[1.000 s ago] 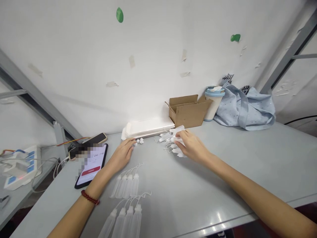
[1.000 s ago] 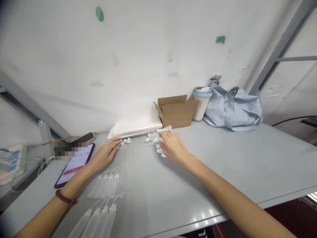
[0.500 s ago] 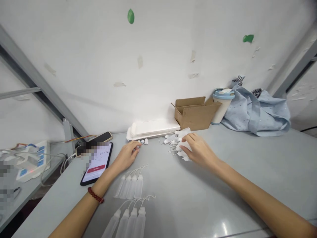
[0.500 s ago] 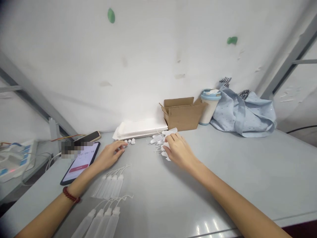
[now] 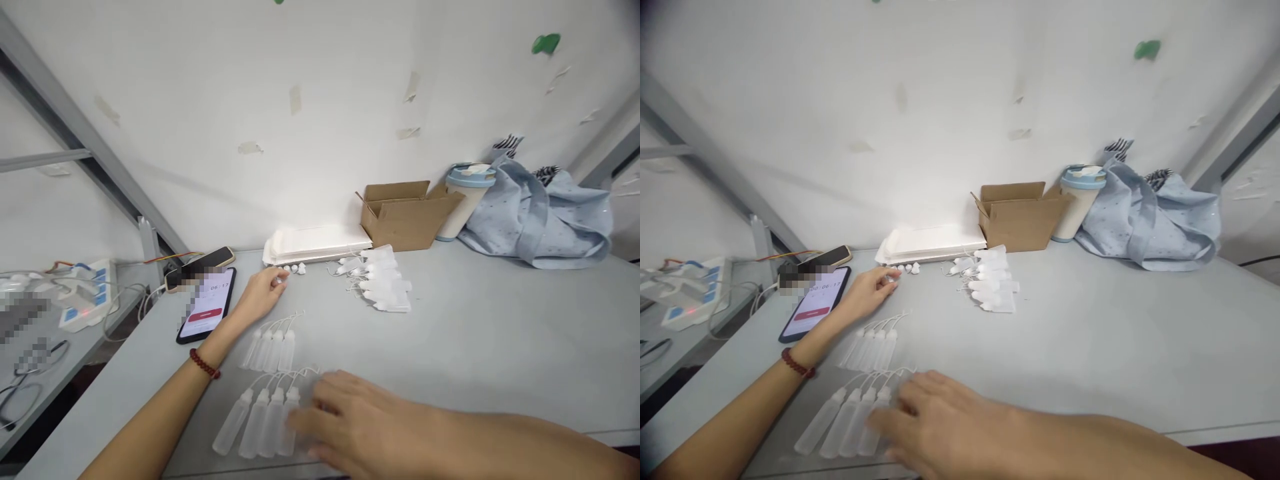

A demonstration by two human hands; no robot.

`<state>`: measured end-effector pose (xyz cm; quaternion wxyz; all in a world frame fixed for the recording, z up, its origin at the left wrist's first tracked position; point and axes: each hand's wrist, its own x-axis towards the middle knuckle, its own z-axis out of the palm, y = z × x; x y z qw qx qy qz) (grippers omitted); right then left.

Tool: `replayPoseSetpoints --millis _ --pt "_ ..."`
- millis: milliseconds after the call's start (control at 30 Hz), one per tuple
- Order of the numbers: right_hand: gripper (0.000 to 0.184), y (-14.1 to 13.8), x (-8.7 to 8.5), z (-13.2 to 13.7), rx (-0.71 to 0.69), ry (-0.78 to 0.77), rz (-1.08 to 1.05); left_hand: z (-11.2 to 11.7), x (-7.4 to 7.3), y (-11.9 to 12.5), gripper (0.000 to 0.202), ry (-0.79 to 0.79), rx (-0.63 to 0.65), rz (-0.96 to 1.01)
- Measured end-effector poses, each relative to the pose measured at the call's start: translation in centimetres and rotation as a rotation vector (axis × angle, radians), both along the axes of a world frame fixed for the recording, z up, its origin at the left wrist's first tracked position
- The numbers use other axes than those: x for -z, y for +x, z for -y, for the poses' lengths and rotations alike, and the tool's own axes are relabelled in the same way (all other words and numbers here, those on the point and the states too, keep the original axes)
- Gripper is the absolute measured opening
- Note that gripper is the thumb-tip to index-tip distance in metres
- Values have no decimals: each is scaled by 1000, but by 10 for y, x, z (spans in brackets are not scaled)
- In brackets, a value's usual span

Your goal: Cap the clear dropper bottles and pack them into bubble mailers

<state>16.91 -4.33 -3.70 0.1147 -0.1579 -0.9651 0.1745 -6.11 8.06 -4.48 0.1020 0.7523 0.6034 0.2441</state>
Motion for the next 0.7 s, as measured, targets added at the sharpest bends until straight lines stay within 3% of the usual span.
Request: replayPoseSetpoints --millis 367,700 --pt "34 -7 10 1 -60 197 30 -3 4 -6 28 14 -6 -29" --pt "22 -3 19 0 27 351 15 0 5 -8 23 4 27 0"
